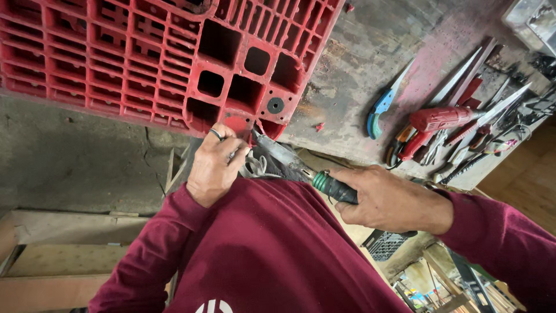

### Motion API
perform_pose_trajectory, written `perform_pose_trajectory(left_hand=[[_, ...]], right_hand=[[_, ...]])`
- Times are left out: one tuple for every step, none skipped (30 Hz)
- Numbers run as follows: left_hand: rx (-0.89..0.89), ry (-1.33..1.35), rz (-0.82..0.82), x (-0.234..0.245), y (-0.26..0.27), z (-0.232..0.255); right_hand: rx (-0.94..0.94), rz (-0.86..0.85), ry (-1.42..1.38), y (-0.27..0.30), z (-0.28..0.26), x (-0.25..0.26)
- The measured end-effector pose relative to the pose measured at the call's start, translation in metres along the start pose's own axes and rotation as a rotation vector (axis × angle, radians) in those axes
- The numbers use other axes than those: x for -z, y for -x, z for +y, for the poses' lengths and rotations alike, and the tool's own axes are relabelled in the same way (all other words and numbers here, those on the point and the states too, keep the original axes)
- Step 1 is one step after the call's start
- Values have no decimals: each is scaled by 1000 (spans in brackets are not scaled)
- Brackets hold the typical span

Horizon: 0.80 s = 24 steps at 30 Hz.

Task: The person uses a heat tool and a piece of plastic to repair a red plastic pallet on a workbench.

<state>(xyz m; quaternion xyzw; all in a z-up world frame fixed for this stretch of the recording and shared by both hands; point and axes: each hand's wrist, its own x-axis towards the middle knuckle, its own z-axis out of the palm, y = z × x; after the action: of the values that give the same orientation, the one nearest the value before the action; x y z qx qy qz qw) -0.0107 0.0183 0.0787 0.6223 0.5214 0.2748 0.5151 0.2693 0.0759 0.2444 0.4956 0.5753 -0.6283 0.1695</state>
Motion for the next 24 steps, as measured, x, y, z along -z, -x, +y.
perform_pose_trajectory(left_hand=[[-1,3,1,0,0,0],[-3,6,2,0,1,0],[-4,8,0,0,1,1],[2,-1,0,-1,2,1],[3,-9,-1,-1,1,1],[4,-18,-3,-1,0,1],[15,-15,-3,-1,-1,2],[25,-12,-2,-1,-2,3],[39,-7,-4,-1,-1,4],[38,-5,4,-2,-2,5],[37,-2,9,-2,-2,5],[37,1,13,-2,-3,5],[44,-3,-2,-1,-3,5],[51,-6,-17,0,-3,5],[59,-12,-29,1,-4,5],[62,-6,-26,0,-4,5],[67,-1,-25,1,-3,6],[73,3,-25,1,-2,7],[66,1,-27,0,-3,6],[58,-1,-29,0,-3,4],[57,-5,-36,1,-1,4],[72,-5,-34,0,0,5],[78,-4,-32,-1,-1,4],[83,-4,-30,-2,-2,4]], right_hand=[[-69,-25,14,-1,-1,1],[-138,-50,28,-2,-2,2],[-206,-74,39,-3,-4,3],[-209,-89,54,-4,-5,5],[-212,-99,69,-5,-7,8],[-214,-110,83,-5,-9,9],[-243,-133,113,-5,-12,12],[-271,-156,142,-4,-15,13],[-302,-181,170,-4,-17,13],[-304,-209,171,-6,-17,13],[-308,-237,169,-8,-15,13],[-312,-265,168,-8,-12,12],[-239,-215,157,-8,-8,11],[-167,-164,146,-9,-5,8],[-93,-113,138,-10,-2,7],[-100,-124,99,-10,0,8],[-106,-137,58,-11,2,10],[-112,-150,16,-12,2,11],[-178,-167,19,-12,1,12],[-245,-183,21,-11,0,12],[-313,-203,19,-11,-1,11],[-259,-202,-1,-10,-1,12],[-207,-192,-19,-10,0,14],[-155,-181,-36,-9,0,14]])
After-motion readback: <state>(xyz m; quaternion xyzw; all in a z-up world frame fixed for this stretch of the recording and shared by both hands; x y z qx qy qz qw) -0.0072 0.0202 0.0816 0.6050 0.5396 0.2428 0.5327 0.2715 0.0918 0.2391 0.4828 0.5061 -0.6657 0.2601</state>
